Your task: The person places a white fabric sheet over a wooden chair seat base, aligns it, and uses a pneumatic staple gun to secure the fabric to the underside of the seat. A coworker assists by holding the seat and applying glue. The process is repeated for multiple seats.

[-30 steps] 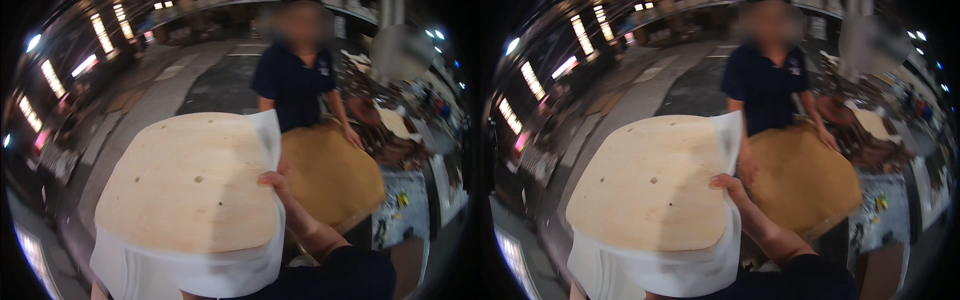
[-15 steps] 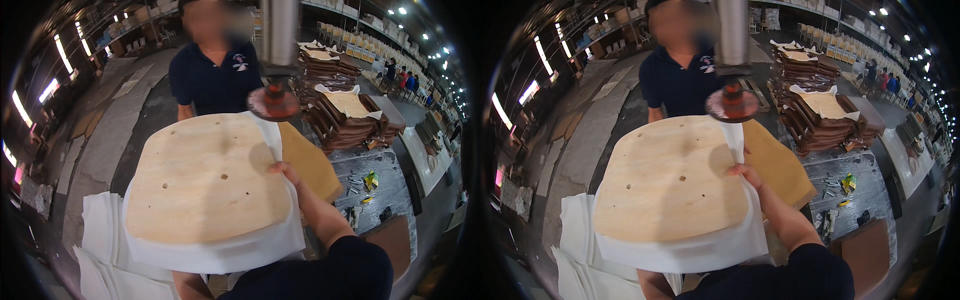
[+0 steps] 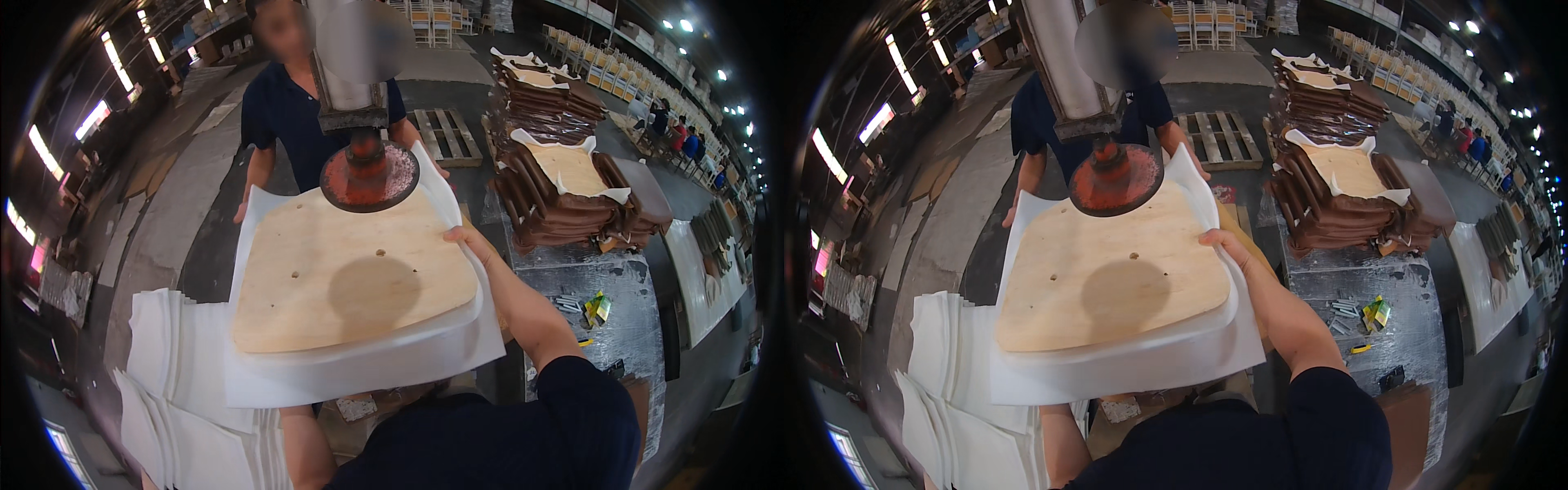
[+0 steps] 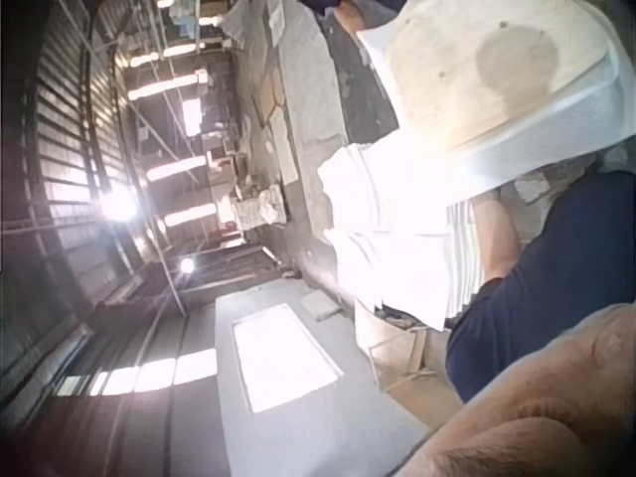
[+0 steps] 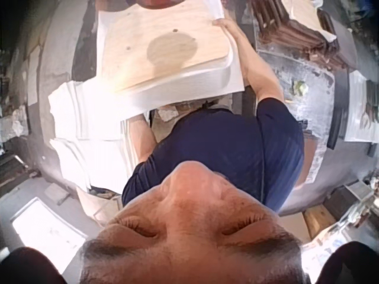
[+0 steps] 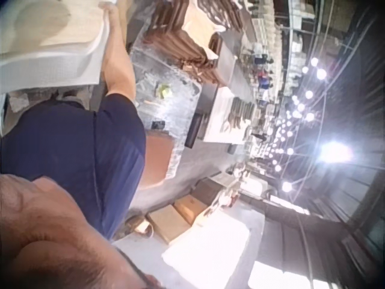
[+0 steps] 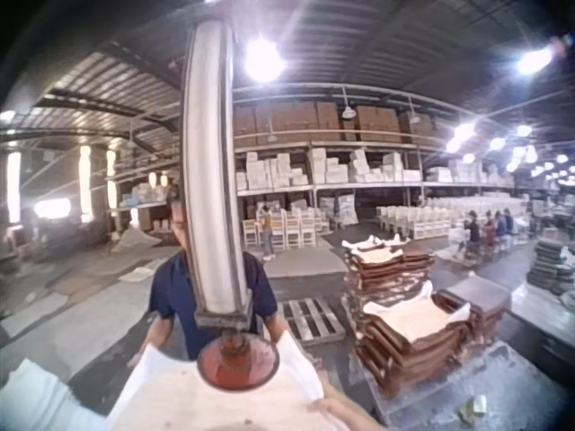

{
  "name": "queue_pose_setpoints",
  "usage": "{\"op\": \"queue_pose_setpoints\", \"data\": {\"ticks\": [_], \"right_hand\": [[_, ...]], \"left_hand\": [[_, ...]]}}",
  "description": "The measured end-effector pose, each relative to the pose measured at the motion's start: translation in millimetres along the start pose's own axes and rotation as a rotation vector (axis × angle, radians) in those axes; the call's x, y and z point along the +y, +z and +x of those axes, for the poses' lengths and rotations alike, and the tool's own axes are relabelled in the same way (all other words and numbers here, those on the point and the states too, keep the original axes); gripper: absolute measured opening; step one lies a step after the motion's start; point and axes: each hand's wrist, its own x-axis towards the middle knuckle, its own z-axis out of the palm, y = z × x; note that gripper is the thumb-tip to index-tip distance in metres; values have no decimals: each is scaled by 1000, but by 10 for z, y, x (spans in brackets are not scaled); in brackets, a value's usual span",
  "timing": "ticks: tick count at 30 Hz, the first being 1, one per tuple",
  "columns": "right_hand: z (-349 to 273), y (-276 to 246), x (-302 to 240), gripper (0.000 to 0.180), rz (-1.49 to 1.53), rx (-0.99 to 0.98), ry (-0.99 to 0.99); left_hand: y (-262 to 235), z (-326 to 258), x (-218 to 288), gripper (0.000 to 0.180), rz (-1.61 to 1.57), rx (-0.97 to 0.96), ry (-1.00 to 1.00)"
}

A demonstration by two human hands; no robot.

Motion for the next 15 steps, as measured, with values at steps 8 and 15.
{"op": "queue_pose_setpoints", "data": {"ticks": [8,15], "right_hand": [[-818,-771,309,65,-99,209,138],[-1069,-557,116,65,-418,198,45]], "left_hand": [[44,-10,-260,68,-83,-3,-17],[-78,-312,-397,66,-162,-24,-58]]}}
